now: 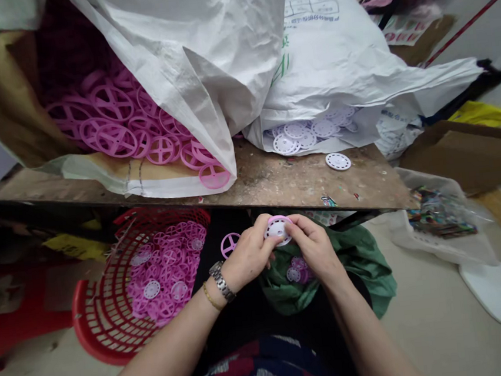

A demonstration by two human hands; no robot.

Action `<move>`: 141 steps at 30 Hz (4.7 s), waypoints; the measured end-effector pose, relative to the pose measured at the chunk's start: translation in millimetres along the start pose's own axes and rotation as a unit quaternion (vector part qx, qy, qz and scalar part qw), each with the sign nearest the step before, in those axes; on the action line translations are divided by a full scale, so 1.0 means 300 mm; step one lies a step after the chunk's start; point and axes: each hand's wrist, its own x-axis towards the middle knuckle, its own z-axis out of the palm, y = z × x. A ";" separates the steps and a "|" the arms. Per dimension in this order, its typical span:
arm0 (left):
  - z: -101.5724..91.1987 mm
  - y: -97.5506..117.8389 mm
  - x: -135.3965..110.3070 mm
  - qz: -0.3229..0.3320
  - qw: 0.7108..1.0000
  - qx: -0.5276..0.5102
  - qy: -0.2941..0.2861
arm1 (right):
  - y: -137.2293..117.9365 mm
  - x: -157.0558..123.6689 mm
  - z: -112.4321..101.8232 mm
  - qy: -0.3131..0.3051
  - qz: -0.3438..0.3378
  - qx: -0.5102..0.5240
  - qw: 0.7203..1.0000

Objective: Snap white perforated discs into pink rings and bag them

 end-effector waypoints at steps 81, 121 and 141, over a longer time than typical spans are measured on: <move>-0.002 0.004 -0.001 0.282 0.924 0.230 0.119 | -0.109 -0.006 -0.056 -0.065 0.038 0.055 0.996; 0.024 -0.008 -0.041 0.036 0.998 -0.011 -0.053 | -0.011 -0.093 -0.022 0.011 -0.010 -0.039 0.999; -0.356 -0.002 -0.002 0.117 0.787 0.514 0.322 | 0.223 -0.098 -0.185 -0.133 0.049 -0.537 0.832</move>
